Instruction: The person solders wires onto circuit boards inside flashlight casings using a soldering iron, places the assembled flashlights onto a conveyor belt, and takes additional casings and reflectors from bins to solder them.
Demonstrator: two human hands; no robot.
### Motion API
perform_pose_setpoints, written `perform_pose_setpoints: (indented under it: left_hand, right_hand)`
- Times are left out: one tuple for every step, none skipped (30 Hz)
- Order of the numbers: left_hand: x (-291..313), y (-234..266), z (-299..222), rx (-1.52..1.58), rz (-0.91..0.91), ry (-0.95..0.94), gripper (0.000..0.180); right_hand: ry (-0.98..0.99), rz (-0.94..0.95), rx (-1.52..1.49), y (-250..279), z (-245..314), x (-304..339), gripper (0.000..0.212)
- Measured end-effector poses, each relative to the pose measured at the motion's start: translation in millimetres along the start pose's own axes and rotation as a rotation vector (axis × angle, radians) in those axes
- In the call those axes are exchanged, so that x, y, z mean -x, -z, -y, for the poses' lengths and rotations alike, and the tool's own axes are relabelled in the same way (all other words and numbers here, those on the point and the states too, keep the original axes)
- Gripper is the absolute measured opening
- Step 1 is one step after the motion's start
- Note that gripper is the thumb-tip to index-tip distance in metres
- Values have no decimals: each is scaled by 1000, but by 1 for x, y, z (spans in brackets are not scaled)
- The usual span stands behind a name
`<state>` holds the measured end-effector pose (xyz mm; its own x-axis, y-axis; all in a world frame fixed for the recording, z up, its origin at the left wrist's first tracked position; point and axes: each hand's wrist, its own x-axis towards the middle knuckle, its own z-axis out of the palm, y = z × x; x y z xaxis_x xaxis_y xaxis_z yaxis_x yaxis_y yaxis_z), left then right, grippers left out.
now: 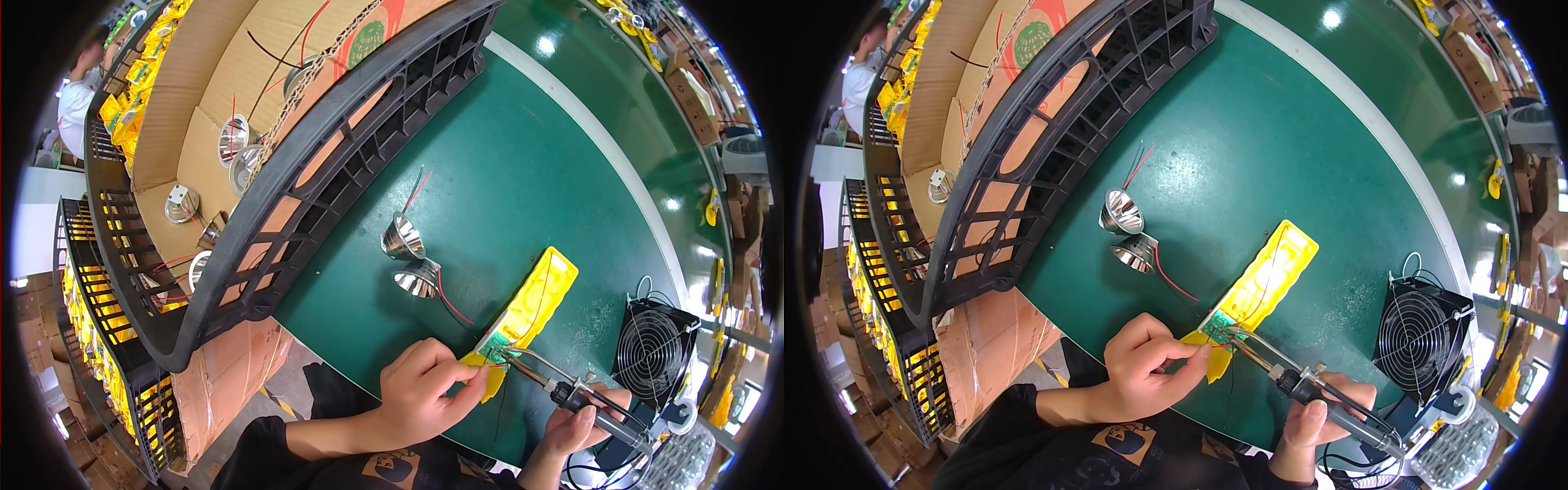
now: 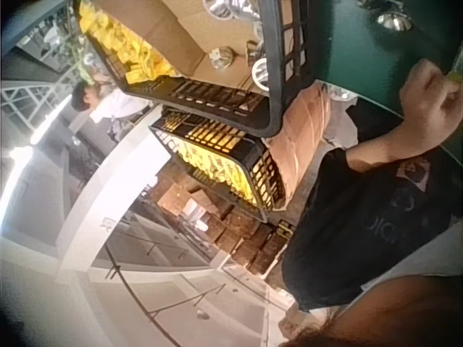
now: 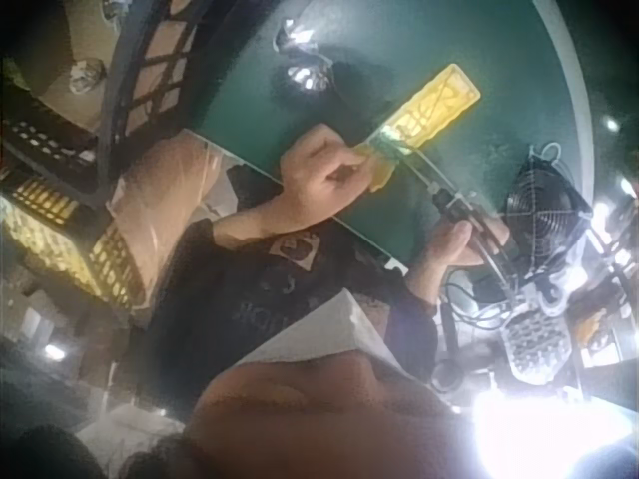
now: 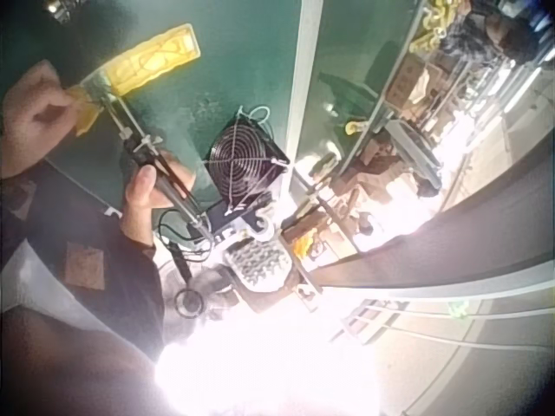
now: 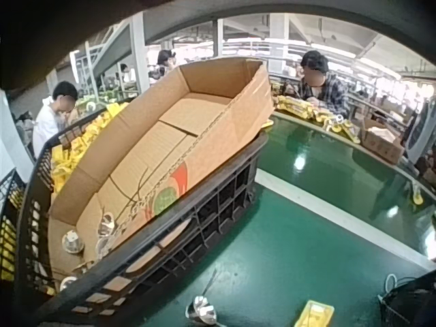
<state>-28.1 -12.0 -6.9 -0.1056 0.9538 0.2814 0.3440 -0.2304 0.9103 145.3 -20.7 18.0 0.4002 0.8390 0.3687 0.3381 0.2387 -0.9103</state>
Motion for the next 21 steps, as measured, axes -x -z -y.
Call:
perform_pose_setpoints:
  left_hand:
    - [0,0,0,0,5,2,15]
    - [0,0,0,-1,5,2,15]
    - [0,0,0,2,6,3,15]
    - [0,0,0,5,8,3,15]
    - [0,0,0,5,8,3,15]
    - [0,0,0,1,10,4,15]
    - [1,0,0,-3,13,5,15]
    - [1,1,0,-3,13,5,15]
    - [1,1,0,-6,18,2,15]
    - [1,1,1,-9,22,-1,15]
    - [0,1,1,-9,23,1,15]
    - [0,1,1,-10,19,-6,15]
    - [0,1,1,-11,15,-11,15]
    - [1,1,1,-12,14,-9,15]
    - [1,1,0,-10,20,-2,15]
    - [1,1,0,-9,25,6,15]
    - [1,1,0,-9,25,7,15]
    - [1,1,1,-12,27,0,15]
    - [0,2,1,-15,29,-7,15]
    - [0,2,1,-15,28,-7,15]
    - [0,2,1,-14,26,-8,15]
  right_hand:
    - [36,-39,11,0,-1,-1,40]
    - [71,-100,20,0,-2,-1,41]
    - [72,-77,20,1,-2,-1,41]
    - [46,-70,5,1,-1,-1,41]
    - [26,-88,-14,2,0,-1,42]
    - [20,-64,-10,2,2,-1,42]
    - [-5,-49,-7,1,3,0,42]
    - [-26,-51,-13,0,5,0,42]
    - [-31,-35,-2,-1,6,0,42]
    - [-12,-27,21,-2,6,0,42]
    - [9,-29,28,-3,7,0,41]
    - [5,-18,44,-4,7,0,41]
    - [48,-30,67,-5,8,0,41]
    - [96,-68,91,-6,8,0,40]
    - [90,-41,89,-7,8,0,40]
    - [81,-24,91,-7,9,0,40]
    - [81,-24,87,-7,10,0,40]
    - [72,-7,94,-7,10,-1,40]
    - [70,-5,96,-7,10,-1,40]
    - [75,-17,94,-7,10,-1,40]
    - [69,-2,98,-7,10,-1,40]
